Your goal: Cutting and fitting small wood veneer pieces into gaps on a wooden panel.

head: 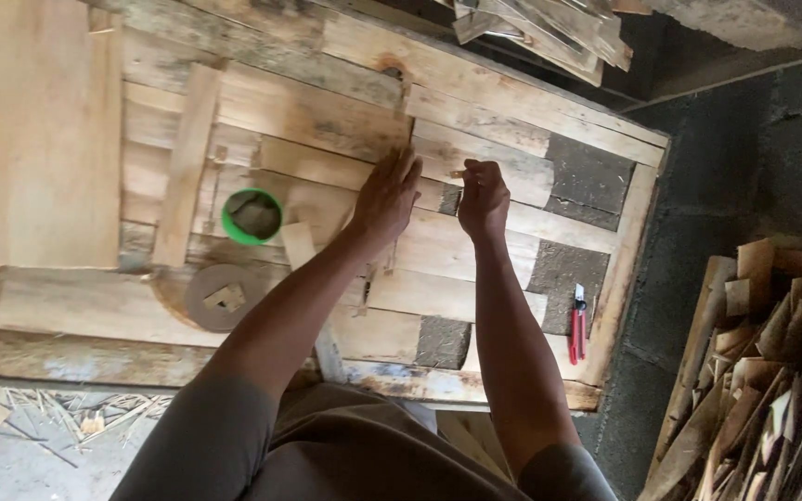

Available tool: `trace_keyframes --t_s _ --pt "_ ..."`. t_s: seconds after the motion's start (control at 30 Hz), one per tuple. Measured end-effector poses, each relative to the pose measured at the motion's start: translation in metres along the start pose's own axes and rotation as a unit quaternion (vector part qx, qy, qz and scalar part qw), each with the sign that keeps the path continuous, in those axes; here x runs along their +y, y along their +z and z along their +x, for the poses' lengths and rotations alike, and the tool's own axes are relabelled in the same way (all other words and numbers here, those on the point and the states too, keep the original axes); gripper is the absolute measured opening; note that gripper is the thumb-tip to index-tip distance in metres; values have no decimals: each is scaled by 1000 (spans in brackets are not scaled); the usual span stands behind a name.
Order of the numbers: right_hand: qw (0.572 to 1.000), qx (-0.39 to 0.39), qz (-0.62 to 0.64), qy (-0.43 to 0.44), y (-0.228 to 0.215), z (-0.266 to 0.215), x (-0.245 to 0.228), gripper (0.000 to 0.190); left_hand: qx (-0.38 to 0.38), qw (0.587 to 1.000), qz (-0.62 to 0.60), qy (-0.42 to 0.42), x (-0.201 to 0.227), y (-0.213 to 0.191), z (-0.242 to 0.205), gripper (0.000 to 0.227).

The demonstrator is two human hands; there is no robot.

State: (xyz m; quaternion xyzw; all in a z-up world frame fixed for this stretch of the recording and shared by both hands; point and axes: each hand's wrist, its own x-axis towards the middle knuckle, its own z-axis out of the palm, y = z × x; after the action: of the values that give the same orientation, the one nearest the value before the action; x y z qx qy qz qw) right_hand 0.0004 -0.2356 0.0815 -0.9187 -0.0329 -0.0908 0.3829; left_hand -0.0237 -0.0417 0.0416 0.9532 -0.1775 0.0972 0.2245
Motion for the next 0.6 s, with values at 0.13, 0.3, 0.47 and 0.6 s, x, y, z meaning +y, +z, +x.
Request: trace_keyframes --t_s 0.13,0.3,0.47,0.6 --pt "999 -16 33 2 1 15 17 8 -61 998 -24 -13 2 8 24 73" --pt "999 -46 24 11 7 21 29 7 -44 999 18 4 -6 26 26 78" --pt "998 -58 27 15 11 19 28 7 -47 999 5 -6 -7 18 25 81" --pt "999 -44 22 -10 16 22 39 5 -45 999 -19 -7 -8 20 26 79"
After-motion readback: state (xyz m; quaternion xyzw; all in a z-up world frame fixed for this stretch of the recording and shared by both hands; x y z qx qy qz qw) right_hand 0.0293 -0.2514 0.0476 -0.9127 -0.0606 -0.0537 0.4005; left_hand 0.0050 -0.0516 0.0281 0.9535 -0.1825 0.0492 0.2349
